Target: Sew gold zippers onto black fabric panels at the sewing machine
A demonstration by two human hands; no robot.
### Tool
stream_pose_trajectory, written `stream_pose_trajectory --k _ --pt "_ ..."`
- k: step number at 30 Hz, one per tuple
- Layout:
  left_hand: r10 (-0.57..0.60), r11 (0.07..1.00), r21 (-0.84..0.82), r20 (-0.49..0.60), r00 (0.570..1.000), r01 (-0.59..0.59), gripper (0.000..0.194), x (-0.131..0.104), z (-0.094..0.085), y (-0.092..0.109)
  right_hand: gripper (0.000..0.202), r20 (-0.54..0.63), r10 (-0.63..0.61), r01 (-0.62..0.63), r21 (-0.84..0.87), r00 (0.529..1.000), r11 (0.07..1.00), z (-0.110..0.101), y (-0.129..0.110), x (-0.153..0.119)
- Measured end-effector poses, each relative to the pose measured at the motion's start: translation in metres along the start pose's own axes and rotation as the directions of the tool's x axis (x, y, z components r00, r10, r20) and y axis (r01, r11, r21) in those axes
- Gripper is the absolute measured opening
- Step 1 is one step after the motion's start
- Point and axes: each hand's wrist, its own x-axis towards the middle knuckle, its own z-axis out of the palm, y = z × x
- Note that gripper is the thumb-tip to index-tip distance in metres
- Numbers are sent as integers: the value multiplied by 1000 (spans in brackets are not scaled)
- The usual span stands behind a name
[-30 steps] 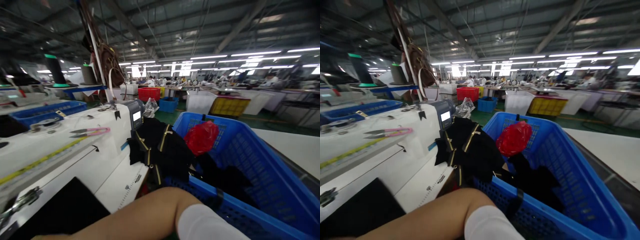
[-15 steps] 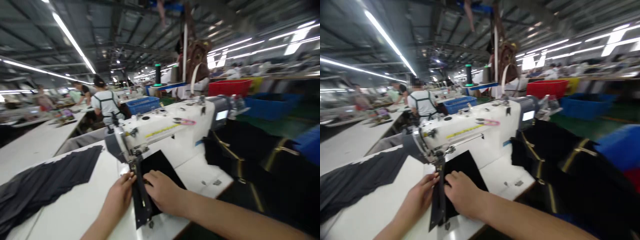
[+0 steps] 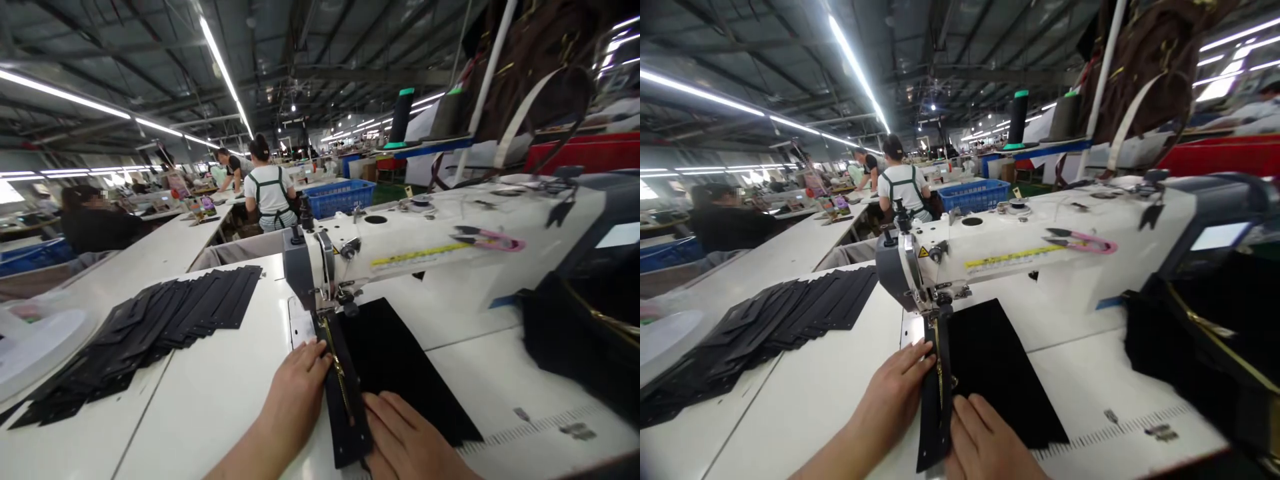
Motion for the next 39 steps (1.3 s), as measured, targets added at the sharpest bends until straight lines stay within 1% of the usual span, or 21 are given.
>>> stream_pose_trajectory --k 2,6,10,13,18,23,26,30,34,36,39 --pt "3 1000 10 1 1000 -3 35 0 2 0 28 2 3 -4 11 1000 1000 -3 -1 3" --pt "14 999 45 19 1000 -14 34 0 4 1 32 -65 -16 20 58 998 998 -11 -2 16" --pt "49 997 58 34 998 -50 30 2 2 1 32 -61 -59 65 94 996 993 -17 -1 24" --pt "59 997 45 47 997 -62 28 4 -1 1 30 -63 -62 67 84 996 994 -17 1 23" --pt "66 997 40 14 998 -66 27 7 0 0 34 -101 -7 17 99 995 995 -14 3 24" --pt "100 994 45 -16 995 -99 26 11 5 -8 35 -104 49 -32 154 993 987 -11 6 28" --pt "115 992 60 -39 993 -112 25 13 8 -13 37 -89 100 -80 210 991 974 -6 10 29" --pt "136 990 48 -94 986 -131 24 17 11 -21 32 -58 179 -157 272 982 949 1 17 29" --pt "132 991 0 -122 984 -133 21 23 14 -27 31 -9 140 -132 271 990 954 6 24 31" --pt "106 993 -37 -107 989 -111 19 25 15 -29 29 -7 132 -125 274 991 954 8 27 31" --pt "69 995 -66 -79 994 -74 17 28 17 -32 28 6 157 -152 287 988 946 11 29 33"
